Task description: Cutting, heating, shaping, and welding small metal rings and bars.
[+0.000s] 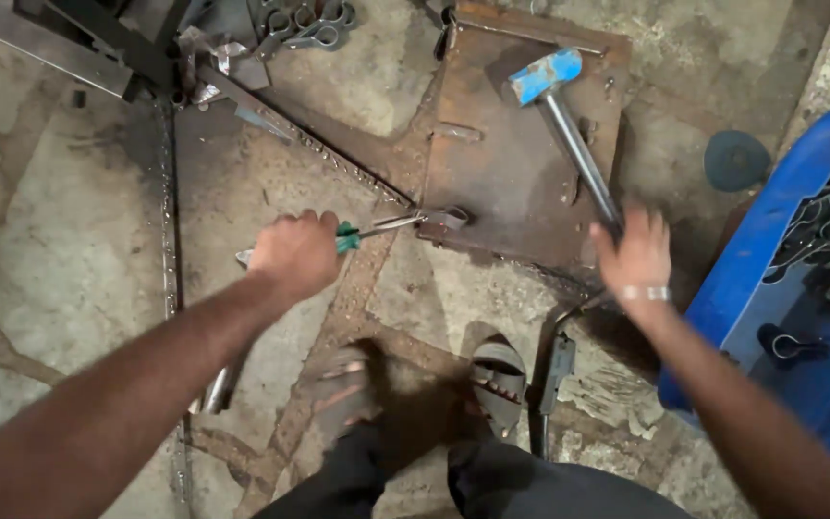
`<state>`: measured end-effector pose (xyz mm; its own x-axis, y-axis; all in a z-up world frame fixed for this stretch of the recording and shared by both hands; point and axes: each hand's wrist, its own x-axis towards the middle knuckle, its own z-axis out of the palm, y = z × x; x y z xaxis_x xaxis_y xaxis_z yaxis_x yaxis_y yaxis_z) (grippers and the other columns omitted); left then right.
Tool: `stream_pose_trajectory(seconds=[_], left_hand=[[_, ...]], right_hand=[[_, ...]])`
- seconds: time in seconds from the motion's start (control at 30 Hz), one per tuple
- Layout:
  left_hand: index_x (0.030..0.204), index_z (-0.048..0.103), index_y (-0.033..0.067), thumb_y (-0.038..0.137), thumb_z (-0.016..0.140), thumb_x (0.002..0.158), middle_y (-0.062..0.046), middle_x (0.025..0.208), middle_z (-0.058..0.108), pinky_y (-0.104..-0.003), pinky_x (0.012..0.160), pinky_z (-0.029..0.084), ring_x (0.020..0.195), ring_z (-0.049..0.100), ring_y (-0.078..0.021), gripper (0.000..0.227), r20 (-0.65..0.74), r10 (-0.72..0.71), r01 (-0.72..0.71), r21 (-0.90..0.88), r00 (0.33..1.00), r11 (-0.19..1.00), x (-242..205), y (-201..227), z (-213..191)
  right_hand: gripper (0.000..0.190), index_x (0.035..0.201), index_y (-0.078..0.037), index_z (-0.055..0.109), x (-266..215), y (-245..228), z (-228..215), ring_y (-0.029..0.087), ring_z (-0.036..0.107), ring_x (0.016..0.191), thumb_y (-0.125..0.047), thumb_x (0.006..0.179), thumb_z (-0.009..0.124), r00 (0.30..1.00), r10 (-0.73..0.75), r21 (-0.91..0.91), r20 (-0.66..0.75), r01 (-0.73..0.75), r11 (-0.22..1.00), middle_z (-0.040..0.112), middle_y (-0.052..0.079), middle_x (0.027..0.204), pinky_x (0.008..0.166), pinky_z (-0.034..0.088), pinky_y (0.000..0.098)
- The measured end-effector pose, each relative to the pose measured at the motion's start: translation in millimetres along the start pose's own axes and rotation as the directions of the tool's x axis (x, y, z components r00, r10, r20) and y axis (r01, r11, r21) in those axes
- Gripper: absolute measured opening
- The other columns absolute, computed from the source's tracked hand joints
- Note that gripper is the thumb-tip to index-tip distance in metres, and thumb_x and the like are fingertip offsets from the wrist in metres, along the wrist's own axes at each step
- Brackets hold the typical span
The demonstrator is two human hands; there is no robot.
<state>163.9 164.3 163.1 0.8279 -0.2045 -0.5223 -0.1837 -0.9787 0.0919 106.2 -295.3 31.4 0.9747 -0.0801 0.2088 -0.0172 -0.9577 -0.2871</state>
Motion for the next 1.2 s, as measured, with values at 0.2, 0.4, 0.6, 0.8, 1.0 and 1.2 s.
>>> stream_pose_trajectory(seconds=[0.2, 0.4, 0.6, 0.8, 1.0, 1.2], left_hand=[[0.117, 0.060, 0.0031, 0.034, 0.063, 0.092, -0.022, 0.116, 0.065, -0.052, 0.086, 0.055, 0.107, 0.065, -0.0413, 0.040, -0.117, 0.014, -0.020, -0.054, 0.993, 0.998, 15, 1, 83], [0.109, 0.062, 0.0052, 0.031, 0.064, 0.088, -0.019, 0.109, 0.066, -0.053, 0.083, 0.053, 0.102, 0.065, -0.0402, 0.033, -0.300, 0.050, -0.073, -0.068, 0.952, 0.995, 19, 10, 110], [0.109, 0.062, 0.0041, 0.026, 0.066, 0.084, -0.018, 0.107, 0.067, -0.050, 0.085, 0.052, 0.103, 0.065, -0.0374, 0.033, -0.361, 0.083, -0.088, 0.002, 0.929, 0.996, 22, 10, 94], [0.110, 0.062, 0.0033, 0.025, 0.070, 0.078, -0.017, 0.109, 0.066, -0.048, 0.089, 0.050, 0.107, 0.063, -0.0354, 0.040, -0.323, 0.078, -0.071, 0.035, 0.943, 0.997, 20, 12, 78], [0.113, 0.061, 0.0039, 0.028, 0.074, 0.076, -0.016, 0.111, 0.064, -0.049, 0.090, 0.048, 0.109, 0.061, -0.0349, 0.046, -0.321, 0.086, -0.087, 0.012, 0.943, 0.996, 18, 11, 76], [0.121, 0.060, 0.0057, 0.028, 0.074, 0.077, -0.016, 0.112, 0.062, -0.050, 0.090, 0.047, 0.109, 0.060, -0.0352, 0.051, -0.399, 0.133, -0.155, -0.023, 0.907, 0.988, 15, 7, 88]], right_hand=[[0.060, 0.128, 0.003, 0.056, 109, -5, 60, 0.050, 0.056, 0.110, -0.036, 0.088, 0.078, 0.994, -0.028, -0.108, 0.109, 0.040, 0.993, 0.059, 0.029, 0.122, 0.087, 0.050, 0.0581], [0.048, 0.124, 0.000, 0.058, 124, 13, 94, 0.050, 0.066, 0.092, -0.033, 0.094, 0.075, 0.969, 0.151, -0.015, 0.197, -0.151, 0.988, 0.067, 0.028, 0.104, 0.077, 0.052, 0.0596], [0.032, 0.098, -0.004, 0.062, 44, -42, 11, 0.022, 0.058, 0.055, -0.036, 0.101, 0.068, 0.837, 0.278, 0.437, 0.471, -0.495, 0.751, 0.060, 0.008, 0.068, 0.048, 0.044, 0.0383], [0.024, 0.092, -0.009, 0.057, -49, -80, -16, 0.012, 0.046, 0.040, -0.031, 0.100, 0.058, 0.687, 0.219, 0.552, 0.693, -0.701, 0.452, 0.053, 0.000, 0.058, 0.036, 0.036, 0.0305], [0.038, 0.087, -0.002, 0.055, -48, -82, -10, 0.021, 0.056, 0.048, -0.037, 0.102, 0.060, 0.769, 0.151, 0.419, 0.621, -0.488, 0.765, 0.059, 0.012, 0.061, 0.047, 0.044, 0.0383], [0.040, 0.099, -0.002, 0.054, -28, -96, -17, 0.050, 0.064, 0.070, -0.042, 0.101, 0.058, 0.879, 0.079, 0.146, 0.470, -0.166, 0.975, 0.065, 0.027, 0.072, 0.062, 0.048, 0.0588]])
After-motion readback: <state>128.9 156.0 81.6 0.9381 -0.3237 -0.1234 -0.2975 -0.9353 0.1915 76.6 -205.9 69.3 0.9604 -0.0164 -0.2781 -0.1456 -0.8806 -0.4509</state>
